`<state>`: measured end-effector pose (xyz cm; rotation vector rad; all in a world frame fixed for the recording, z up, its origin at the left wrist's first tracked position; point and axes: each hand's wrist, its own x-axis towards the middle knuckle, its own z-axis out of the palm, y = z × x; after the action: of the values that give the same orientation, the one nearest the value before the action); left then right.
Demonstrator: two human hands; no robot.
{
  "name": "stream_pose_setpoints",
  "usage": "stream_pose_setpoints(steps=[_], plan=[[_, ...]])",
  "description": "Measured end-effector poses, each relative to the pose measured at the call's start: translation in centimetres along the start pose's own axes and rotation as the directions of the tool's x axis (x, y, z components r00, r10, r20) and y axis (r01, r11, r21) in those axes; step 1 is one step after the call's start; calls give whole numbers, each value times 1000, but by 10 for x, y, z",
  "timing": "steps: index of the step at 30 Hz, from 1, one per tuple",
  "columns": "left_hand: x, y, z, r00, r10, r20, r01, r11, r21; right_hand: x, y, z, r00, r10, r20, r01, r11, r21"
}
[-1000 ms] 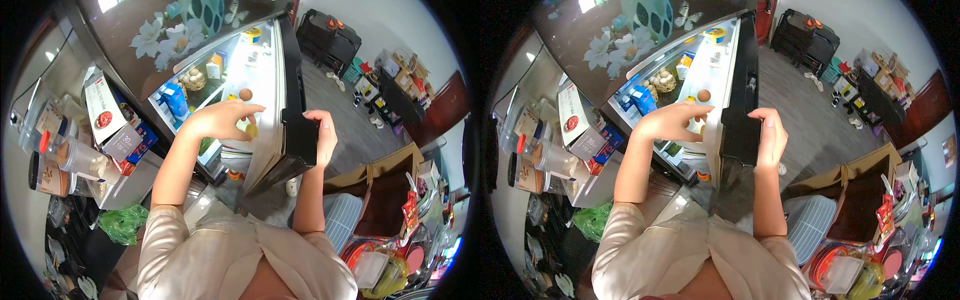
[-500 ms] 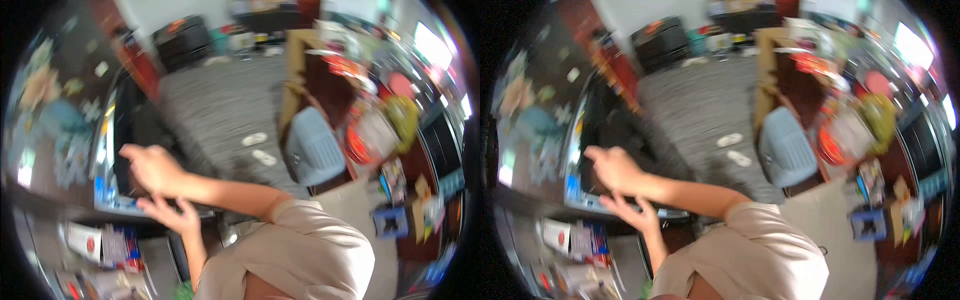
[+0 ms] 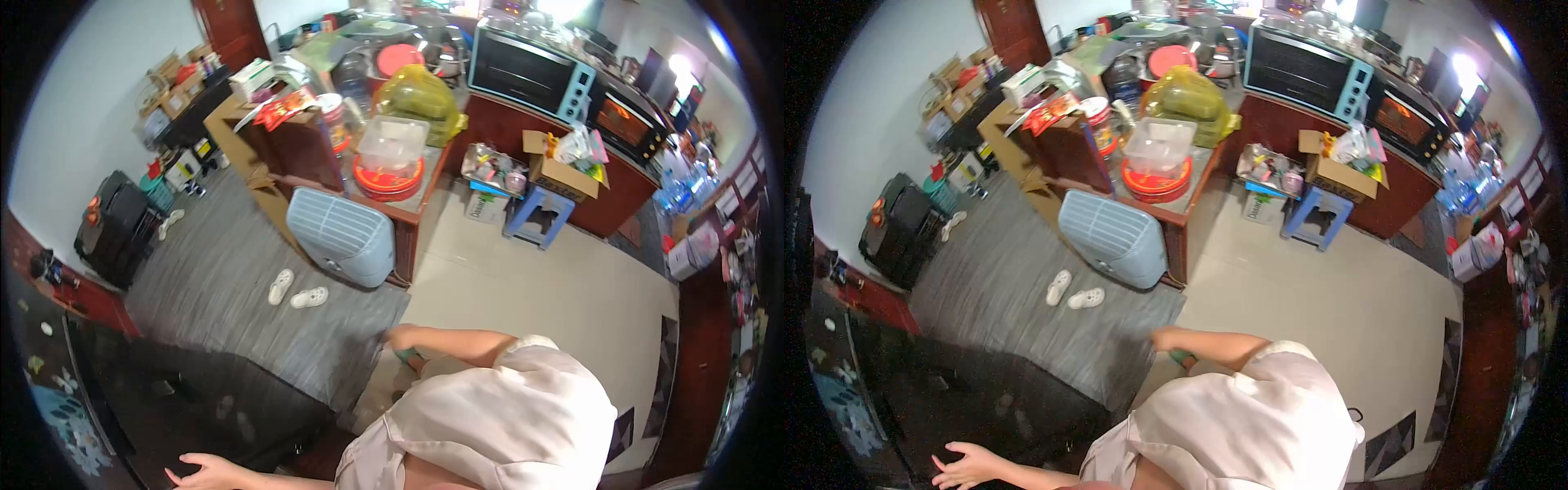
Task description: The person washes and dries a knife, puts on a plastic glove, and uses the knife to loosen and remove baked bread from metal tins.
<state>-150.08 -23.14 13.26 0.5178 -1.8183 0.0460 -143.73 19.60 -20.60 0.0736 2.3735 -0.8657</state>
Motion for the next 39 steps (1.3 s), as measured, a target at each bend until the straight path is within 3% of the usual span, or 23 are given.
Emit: stream_pose_setpoints(steps=[1,2,4,6,8,9,12,14,15,16,18,20,23,24,25,28,29,30,31,32,34,36,39], plan=[[-2,4,1,999,4,-44,-3,999,32,-64,16,-23,969,247,26,-245,968,-61],[0,15,-6,998,-2,-68,2,1000,7,-97,68,-5,928,355,-114,-365,927,-88],[-7,24,-4,995,-50,-81,53,998,38,-158,160,41,569,808,-152,-743,585,325],[-19,48,2,989,-103,-107,92,990,-103,-214,217,71,530,848,9,-799,497,339],[-37,113,-13,983,31,-181,-49,994,-97,-247,243,79,351,871,343,-775,65,629],[-47,145,-11,967,174,-185,-215,947,-236,-254,255,80,327,853,407,-721,-53,690],[-107,283,-43,977,207,60,-108,712,-694,-256,305,78,365,862,352,-534,-116,837],[-150,365,-67,908,107,405,316,461,-829,-232,360,88,461,887,-33,-564,322,760],[-166,409,-79,881,94,464,421,291,-859,-222,385,79,450,848,-280,-555,511,657],[-171,461,-118,842,66,535,508,233,-829,-218,388,68,327,745,-582,-510,657,555],[-191,537,-149,770,210,603,620,-24,-784,-268,388,-19,638,722,-267,-606,685,403],[-207,618,-185,859,227,459,508,-258,-822,-275,461,-37,556,613,-561,-371,787,492],[-232,692,-234,811,400,427,547,-258,-796,-303,522,-80,433,765,-476,-259,612,747],[-249,716,-226,826,459,327,492,-304,-816,-299,564,-73,300,842,-449,-192,514,836],[-258,734,-238,732,561,386,602,-269,-752,-301,592,-64,167,905,-390,-106,410,906],[-270,797,-268,643,671,369,630,-190,-753,-321,610,-58,125,949,-290,13,291,957],[-270,820,-276,581,721,378,577,-37,-816,-325,611,-66,116,952,-283,16,283,959],[-272,844,-279,516,759,396,498,110,-860,-336,595,-83,243,968,-58,-12,62,998],[-277,870,-280,513,764,392,502,104,-859,-341,588,-98,358,918,168,-67,-155,986],[-282,900,-280,574,768,285,463,-17,-886,-346,584,-124,351,921,168,-61,-157,986],[-290,962,-277,655,745,126,362,-162,-918,-346,586,-182,572,790,223,-335,-23,942],[-287,1035,-272,645,760,83,321,-170,-932,-339,608,-256,715,683,147,-306,118,945],[-283,1165,-254,653,757,7,237,-197,-951,-349,595,-431,802,595,-60,-260,437,861]])
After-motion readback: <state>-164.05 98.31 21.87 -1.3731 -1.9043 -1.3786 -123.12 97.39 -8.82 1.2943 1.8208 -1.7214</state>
